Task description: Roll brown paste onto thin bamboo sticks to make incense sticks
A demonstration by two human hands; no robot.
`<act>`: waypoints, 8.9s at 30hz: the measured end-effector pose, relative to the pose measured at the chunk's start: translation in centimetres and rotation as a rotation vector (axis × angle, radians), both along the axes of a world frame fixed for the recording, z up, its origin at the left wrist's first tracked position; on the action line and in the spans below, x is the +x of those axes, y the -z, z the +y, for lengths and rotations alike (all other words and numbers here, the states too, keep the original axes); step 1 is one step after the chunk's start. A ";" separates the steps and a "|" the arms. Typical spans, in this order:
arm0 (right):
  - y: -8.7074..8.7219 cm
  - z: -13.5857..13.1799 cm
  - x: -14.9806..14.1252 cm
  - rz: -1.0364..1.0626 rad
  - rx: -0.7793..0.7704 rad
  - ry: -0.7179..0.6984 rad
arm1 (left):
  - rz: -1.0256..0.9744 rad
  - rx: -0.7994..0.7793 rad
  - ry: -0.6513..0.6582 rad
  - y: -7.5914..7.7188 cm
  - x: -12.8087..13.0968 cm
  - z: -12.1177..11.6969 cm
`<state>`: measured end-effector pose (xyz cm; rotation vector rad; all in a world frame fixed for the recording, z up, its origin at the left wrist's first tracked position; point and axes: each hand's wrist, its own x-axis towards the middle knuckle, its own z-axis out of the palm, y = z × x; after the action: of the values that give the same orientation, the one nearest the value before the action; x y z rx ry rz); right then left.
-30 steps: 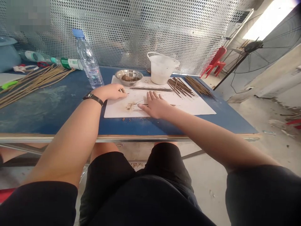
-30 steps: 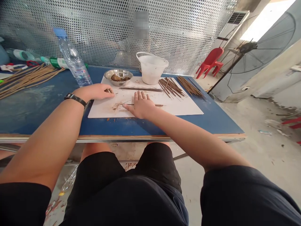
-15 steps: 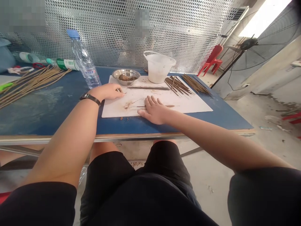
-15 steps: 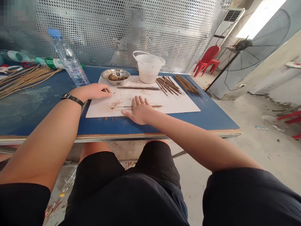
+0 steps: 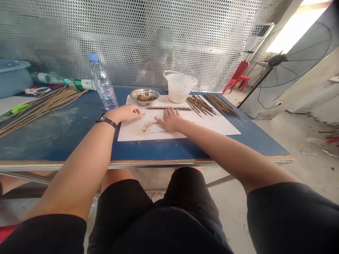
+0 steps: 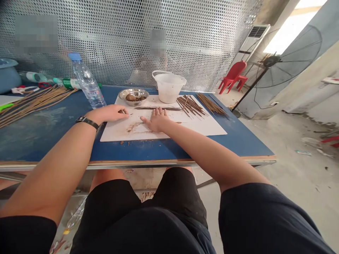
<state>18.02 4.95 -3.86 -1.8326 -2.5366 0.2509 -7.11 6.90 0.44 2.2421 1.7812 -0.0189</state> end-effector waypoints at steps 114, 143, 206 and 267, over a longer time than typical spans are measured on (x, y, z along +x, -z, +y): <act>0.3 -5.0 4.6 -0.004 0.012 -0.131 | -0.026 -0.011 -0.007 0.4 -0.9 0.9; 0.8 -4.2 5.0 0.081 0.027 -0.131 | -0.006 0.023 0.021 0.5 -1.1 1.2; -1.2 -6.7 19.8 0.105 0.297 0.100 | 0.040 -0.042 -0.043 -1.2 0.2 -0.5; -0.4 -11.4 1.3 0.115 -0.102 -0.420 | -0.007 -0.007 -0.017 -0.3 0.3 -0.4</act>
<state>19.31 -6.40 -3.49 -1.2441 -2.8428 0.4778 -6.82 6.46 0.71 2.2198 1.7932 -0.0133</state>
